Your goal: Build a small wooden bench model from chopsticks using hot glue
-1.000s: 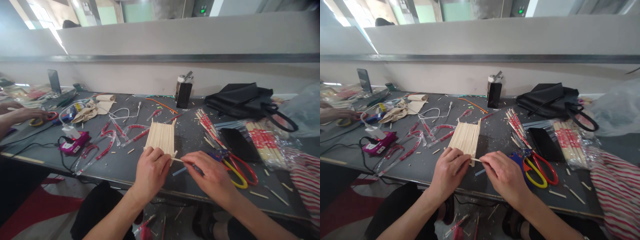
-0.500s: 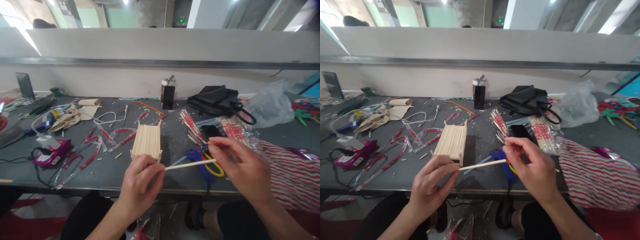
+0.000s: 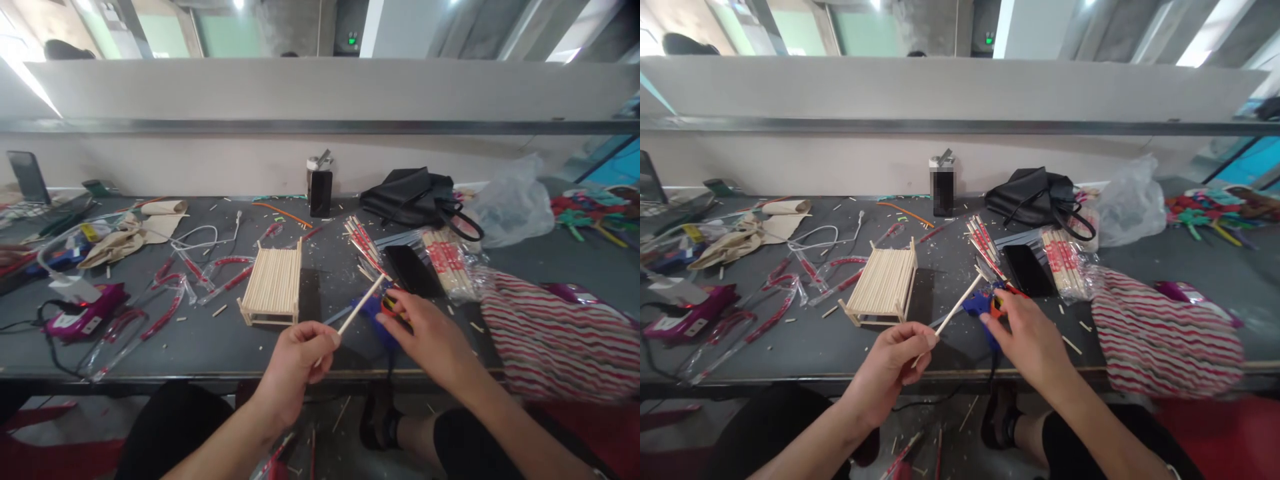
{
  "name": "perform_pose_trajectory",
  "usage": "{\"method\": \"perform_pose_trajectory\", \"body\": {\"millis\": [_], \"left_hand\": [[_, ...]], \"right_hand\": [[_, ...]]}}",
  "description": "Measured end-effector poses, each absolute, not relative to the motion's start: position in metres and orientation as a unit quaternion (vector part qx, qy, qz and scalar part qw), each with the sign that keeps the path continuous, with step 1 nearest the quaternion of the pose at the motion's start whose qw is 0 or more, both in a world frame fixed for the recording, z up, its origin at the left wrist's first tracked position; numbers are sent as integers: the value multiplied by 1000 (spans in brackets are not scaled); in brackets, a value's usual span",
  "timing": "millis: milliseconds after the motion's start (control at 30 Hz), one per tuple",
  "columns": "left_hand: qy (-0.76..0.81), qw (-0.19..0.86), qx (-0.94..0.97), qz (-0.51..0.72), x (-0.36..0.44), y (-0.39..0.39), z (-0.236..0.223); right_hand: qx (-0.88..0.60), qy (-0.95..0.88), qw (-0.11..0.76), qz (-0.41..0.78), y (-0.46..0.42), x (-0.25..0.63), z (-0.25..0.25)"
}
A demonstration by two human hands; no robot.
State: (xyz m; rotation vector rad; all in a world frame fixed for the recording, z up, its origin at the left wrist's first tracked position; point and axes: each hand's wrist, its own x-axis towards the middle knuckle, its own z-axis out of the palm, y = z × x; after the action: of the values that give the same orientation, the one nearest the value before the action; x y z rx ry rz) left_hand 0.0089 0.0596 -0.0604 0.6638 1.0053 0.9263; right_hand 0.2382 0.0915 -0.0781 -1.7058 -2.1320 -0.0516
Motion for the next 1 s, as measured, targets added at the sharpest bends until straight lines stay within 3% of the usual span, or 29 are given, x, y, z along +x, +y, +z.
{"method": "perform_pose_trajectory", "body": {"millis": [167, 533, 733, 800, 1000], "left_hand": [[440, 756, 232, 424, 16, 67, -64], [382, 785, 205, 442, 43, 107, -44], [381, 785, 192, 450, 44, 112, -60], [385, 780, 187, 457, 39, 111, -65], [370, 785, 181, 463, 34, 108, -63]], "right_hand": [[-634, -760, 142, 14, 103, 257, -77], [-638, -761, 101, 62, 109, 271, -69], [-683, -725, 72, 48, 116, 274, -55], [-697, -700, 105, 116, 117, 285, -52], [-575, -495, 331, 561, 115, 306, -46]]}}
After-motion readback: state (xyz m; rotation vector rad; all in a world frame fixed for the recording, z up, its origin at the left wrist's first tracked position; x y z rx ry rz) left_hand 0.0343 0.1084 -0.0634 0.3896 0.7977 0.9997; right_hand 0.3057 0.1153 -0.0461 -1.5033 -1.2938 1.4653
